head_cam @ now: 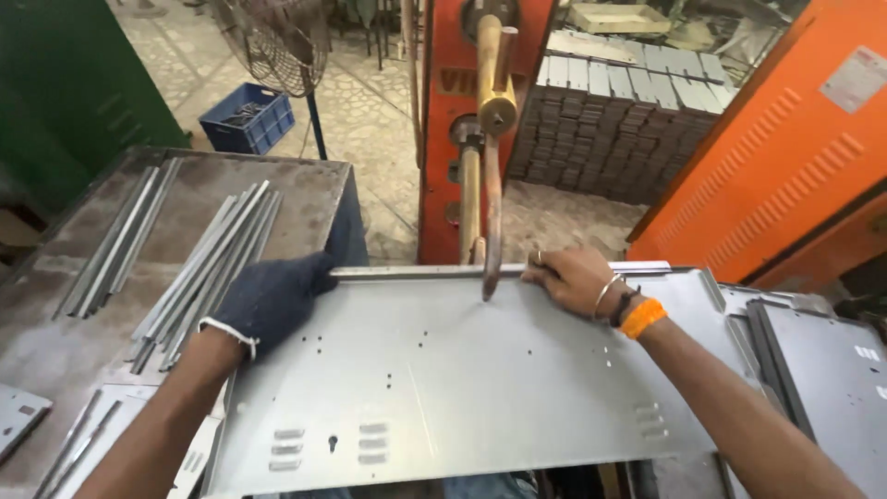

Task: The person repeatedly picks up a rectangular metal panel and a thin metal strip, aligns them at a vertical welding machine, and welds the strip to the panel edge. After each weld, the person places the panel aside and repeats the process with new panels and strips.

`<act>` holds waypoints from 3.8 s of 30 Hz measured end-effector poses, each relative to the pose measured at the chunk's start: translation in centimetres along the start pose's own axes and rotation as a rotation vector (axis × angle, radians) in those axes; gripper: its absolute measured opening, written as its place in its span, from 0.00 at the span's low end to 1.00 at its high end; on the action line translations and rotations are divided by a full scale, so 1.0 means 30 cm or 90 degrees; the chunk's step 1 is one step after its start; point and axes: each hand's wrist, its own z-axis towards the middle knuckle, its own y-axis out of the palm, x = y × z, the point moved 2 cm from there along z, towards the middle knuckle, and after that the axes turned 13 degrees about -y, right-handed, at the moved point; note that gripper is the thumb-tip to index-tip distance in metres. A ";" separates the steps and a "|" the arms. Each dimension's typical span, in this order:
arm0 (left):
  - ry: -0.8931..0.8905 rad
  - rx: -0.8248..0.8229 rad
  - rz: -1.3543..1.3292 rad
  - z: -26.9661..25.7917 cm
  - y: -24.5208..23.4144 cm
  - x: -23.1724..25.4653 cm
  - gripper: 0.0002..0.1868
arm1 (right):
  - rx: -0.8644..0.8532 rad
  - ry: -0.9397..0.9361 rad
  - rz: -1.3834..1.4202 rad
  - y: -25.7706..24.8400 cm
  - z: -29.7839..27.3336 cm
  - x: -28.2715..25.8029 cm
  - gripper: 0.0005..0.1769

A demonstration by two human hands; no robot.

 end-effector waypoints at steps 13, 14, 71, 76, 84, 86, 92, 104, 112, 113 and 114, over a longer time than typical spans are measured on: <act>-0.016 -0.011 0.028 -0.085 0.085 0.003 0.17 | -0.068 0.099 -0.040 0.015 -0.106 -0.098 0.15; -0.018 -0.013 0.032 -0.084 0.087 -0.010 0.17 | -0.067 0.098 -0.036 0.029 -0.112 -0.090 0.15; 0.118 0.012 -0.631 0.009 0.255 0.502 0.33 | -0.037 0.189 -0.228 -0.128 -0.533 0.341 0.37; 0.044 -0.091 -0.139 0.008 0.107 0.359 0.26 | -0.073 0.172 -0.165 -0.113 -0.325 0.127 0.34; -0.136 -0.110 -0.017 -0.045 0.007 -0.112 0.30 | 0.101 -0.089 -0.044 -0.035 -0.191 -0.028 0.20; -0.154 -0.116 -0.018 -0.069 -0.014 -0.167 0.31 | 0.104 -0.103 -0.051 -0.035 -0.177 -0.040 0.19; -0.051 0.061 -0.035 -0.103 -0.061 0.030 0.26 | 0.002 0.026 -0.105 -0.014 -0.152 -0.101 0.24; 0.152 0.057 -0.063 0.000 0.079 0.448 0.20 | 0.021 0.020 -0.049 0.025 -0.090 -0.139 0.24; 0.078 -0.057 0.045 0.041 0.081 0.433 0.29 | 0.020 0.004 0.024 0.032 -0.040 -0.162 0.17; 0.075 -0.061 0.042 0.035 0.083 0.423 0.29 | 0.015 0.003 0.026 0.022 -0.039 -0.179 0.17; 0.097 -0.045 0.037 0.025 0.085 0.417 0.30 | -0.085 0.079 0.010 0.023 -0.043 -0.189 0.20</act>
